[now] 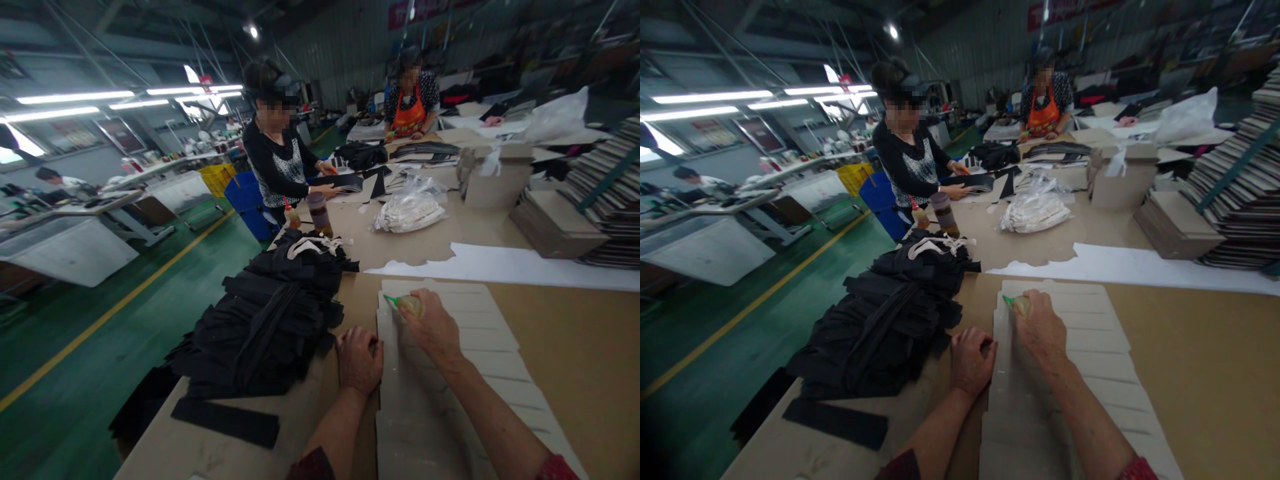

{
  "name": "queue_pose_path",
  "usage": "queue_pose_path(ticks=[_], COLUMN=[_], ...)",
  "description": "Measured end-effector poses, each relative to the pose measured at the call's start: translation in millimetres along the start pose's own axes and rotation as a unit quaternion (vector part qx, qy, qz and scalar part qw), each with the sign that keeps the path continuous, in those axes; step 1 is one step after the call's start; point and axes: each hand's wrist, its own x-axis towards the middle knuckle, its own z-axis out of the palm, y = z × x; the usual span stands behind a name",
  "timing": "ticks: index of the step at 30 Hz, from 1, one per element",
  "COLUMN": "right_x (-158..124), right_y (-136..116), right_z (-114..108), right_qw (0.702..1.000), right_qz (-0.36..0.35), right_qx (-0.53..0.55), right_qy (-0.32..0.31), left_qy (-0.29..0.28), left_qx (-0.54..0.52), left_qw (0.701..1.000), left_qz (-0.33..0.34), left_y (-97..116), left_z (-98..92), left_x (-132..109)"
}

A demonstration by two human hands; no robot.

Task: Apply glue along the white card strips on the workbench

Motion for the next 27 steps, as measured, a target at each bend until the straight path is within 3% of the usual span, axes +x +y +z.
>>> queue_pose_path(ticks=[12, 19, 27], right_x=[0.5, 6.2, 6.8], right_y=[-3.4, 17.6, 20.2], right_z=[-0.9, -11.7, -14.2], right_qw=[0.999, 0.997, 0.998], right_qz=[-0.026, 0.007, -0.002], right_qx=[-0.042, -0.075, -0.062], right_qy=[-0.002, -0.003, -0.014], left_qy=[0.002, 0.004, 0.009], left_qx=[0.002, -0.007, -0.004], left_qw=[1.0, 1.0, 1.0], left_qz=[0.003, 0.002, 0.001], left_y=[0.4, 0.2, 0.2], left_z=[-1.4, -1.1, -1.3], left_x=[0.7, 1.7, 1.0])
